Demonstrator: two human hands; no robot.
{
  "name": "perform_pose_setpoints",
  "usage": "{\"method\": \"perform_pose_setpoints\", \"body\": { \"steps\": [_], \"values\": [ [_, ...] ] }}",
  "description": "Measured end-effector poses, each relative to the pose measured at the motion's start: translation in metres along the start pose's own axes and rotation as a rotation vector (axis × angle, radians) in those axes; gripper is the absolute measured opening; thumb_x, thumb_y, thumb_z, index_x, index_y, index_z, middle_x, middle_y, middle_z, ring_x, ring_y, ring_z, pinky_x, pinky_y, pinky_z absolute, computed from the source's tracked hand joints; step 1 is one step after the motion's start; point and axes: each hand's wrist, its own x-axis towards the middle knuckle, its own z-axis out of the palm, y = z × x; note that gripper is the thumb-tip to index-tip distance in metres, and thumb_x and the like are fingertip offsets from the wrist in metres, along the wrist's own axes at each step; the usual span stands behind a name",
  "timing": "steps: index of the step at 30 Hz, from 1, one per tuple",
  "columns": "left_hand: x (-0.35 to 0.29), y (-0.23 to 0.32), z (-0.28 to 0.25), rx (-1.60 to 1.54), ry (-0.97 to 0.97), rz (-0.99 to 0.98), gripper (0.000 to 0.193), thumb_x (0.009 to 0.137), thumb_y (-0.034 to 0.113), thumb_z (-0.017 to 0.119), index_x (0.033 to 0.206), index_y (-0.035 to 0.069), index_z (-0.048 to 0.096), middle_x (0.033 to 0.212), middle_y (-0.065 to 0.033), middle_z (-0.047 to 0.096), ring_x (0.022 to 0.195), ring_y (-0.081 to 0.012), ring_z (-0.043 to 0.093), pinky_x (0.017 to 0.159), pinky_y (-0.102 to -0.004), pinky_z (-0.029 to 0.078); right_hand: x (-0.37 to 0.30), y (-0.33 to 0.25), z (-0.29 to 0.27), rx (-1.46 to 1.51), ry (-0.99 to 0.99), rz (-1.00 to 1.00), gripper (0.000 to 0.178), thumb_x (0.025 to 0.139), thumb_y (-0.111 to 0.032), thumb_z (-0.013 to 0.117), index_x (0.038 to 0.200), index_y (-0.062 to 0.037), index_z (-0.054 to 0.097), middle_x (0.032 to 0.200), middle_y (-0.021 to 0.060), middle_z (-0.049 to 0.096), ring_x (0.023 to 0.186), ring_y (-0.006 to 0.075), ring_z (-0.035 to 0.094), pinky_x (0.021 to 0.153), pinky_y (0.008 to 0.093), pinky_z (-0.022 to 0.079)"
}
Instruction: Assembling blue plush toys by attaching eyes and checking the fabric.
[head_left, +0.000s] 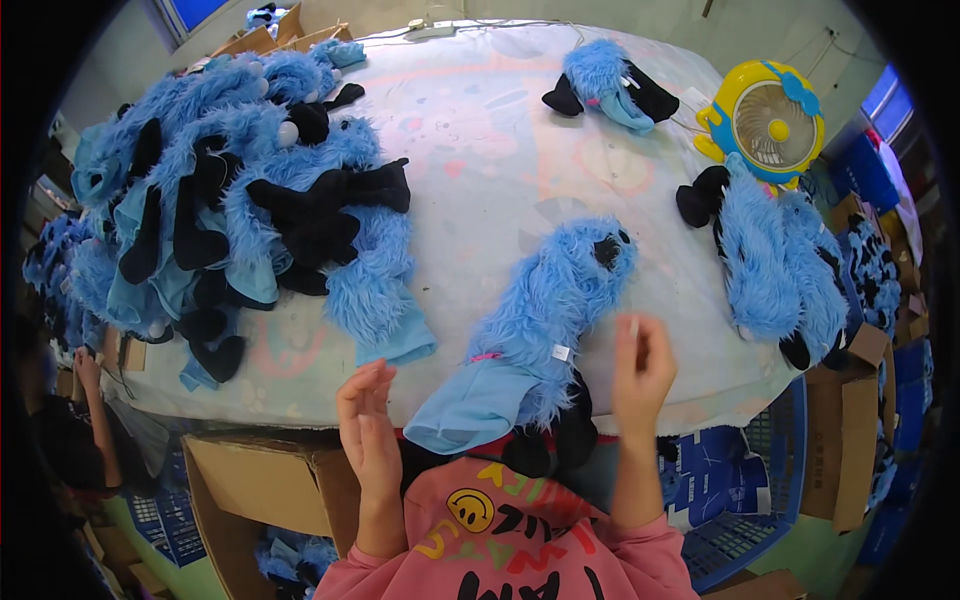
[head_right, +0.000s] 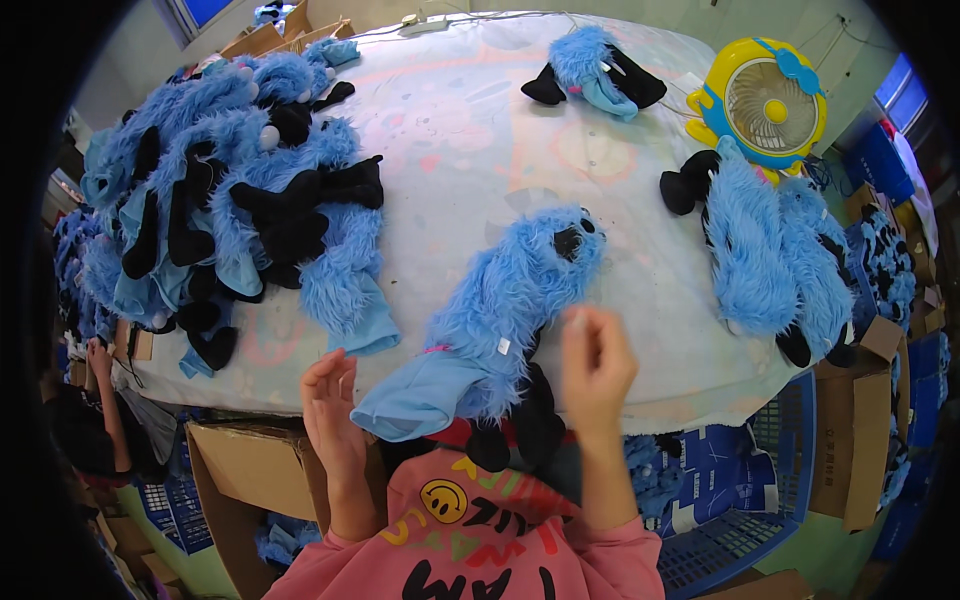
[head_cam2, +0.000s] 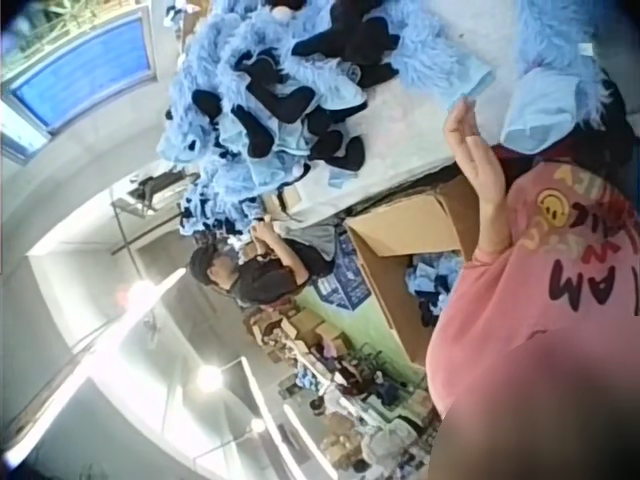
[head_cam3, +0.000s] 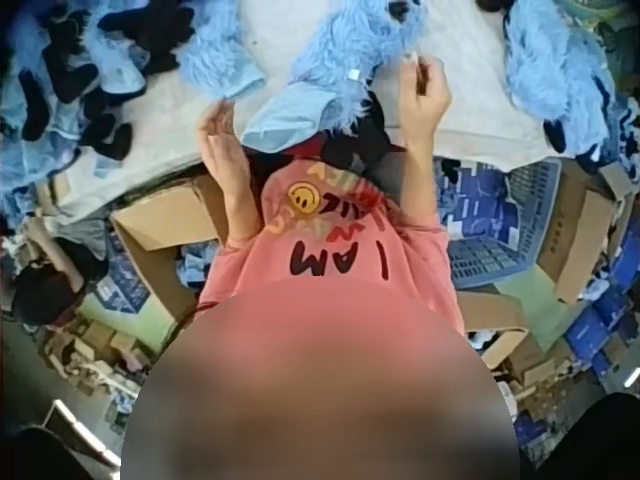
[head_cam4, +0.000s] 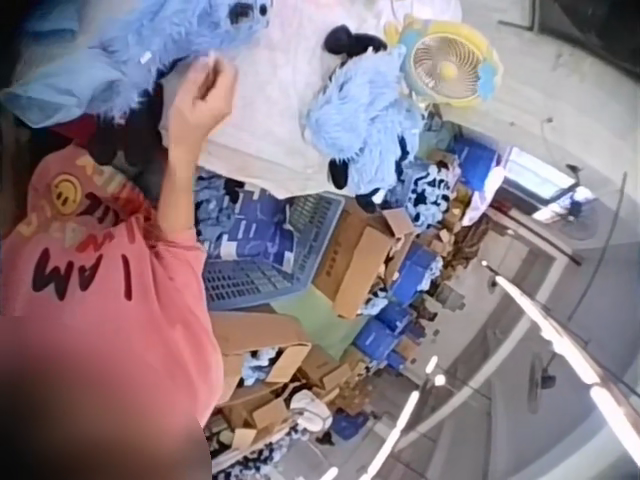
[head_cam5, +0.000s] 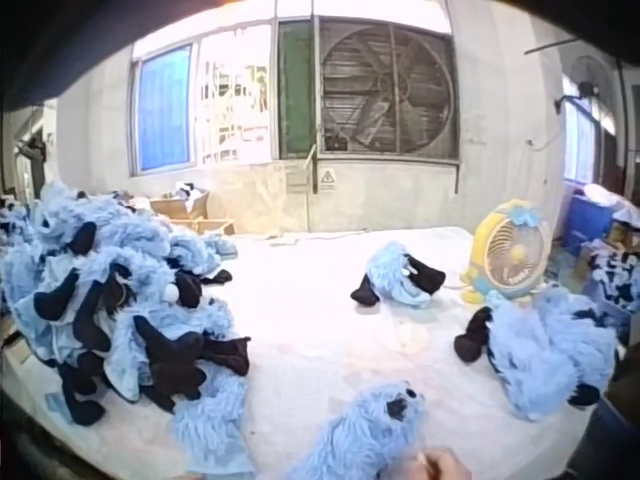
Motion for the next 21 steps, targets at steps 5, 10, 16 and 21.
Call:
{"method": "perform_pose_setpoints", "body": {
  "steps": [5, 10, 16, 21],
  "values": [
    [0.006, 0.018, 0.018, 0.358, -0.176, 0.24, 0.045, 0.072, 0.019, 0.064, 0.111, 0.006, 0.046, 0.118, -0.0139, 0.042, 0.107, -0.0234, 0.041, 0.1, -0.0412, 0.024, 0.059, 0.075, -0.019, -0.546, -0.019, -0.009, 0.036, 0.078, -0.006, 0.049, 0.113, -0.0009, 0.045, 0.095, 0.0133, 0.049, 0.079, 0.0238, 0.048, 0.071, 0.0298, 0.039],
    [0.001, 0.041, 0.055, 1.05, -0.419, 0.413, 0.039, 0.069, 0.018, 0.067, 0.103, 0.006, 0.051, 0.115, -0.0143, 0.045, 0.105, -0.0224, 0.044, 0.101, -0.0433, 0.022, 0.078, 0.087, -0.007, -0.838, -0.007, -0.239, 0.045, 0.073, -0.003, 0.049, 0.118, -0.0004, 0.041, 0.107, 0.017, 0.046, 0.091, 0.0292, 0.047, 0.08, 0.0348, 0.037],
    [0.013, 0.027, 0.026, 1.111, -0.25, 0.339, 0.017, 0.074, 0.01, 0.061, 0.089, 0.005, 0.054, 0.097, -0.0089, 0.053, 0.085, -0.0156, 0.05, 0.102, -0.0397, 0.022, 0.046, 0.042, 0.001, -0.405, -0.089, -0.332, 0.05, 0.07, -0.005, 0.055, 0.119, -0.0056, 0.045, 0.112, 0.0168, 0.044, 0.095, 0.0297, 0.045, 0.085, 0.0374, 0.035],
    [0.018, 0.024, 0.014, 0.469, -0.051, -0.039, 0.007, 0.081, 0.005, 0.052, 0.087, 0.003, 0.05, 0.082, -0.0029, 0.052, 0.068, -0.0093, 0.044, 0.098, -0.0315, 0.029, 0.018, 0.001, 0.022, -0.46, -0.224, -0.308, 0.041, 0.07, -0.008, 0.059, 0.111, -0.0101, 0.051, 0.108, 0.0169, 0.045, 0.095, 0.0292, 0.046, 0.083, 0.0352, 0.036]
  ]
}}
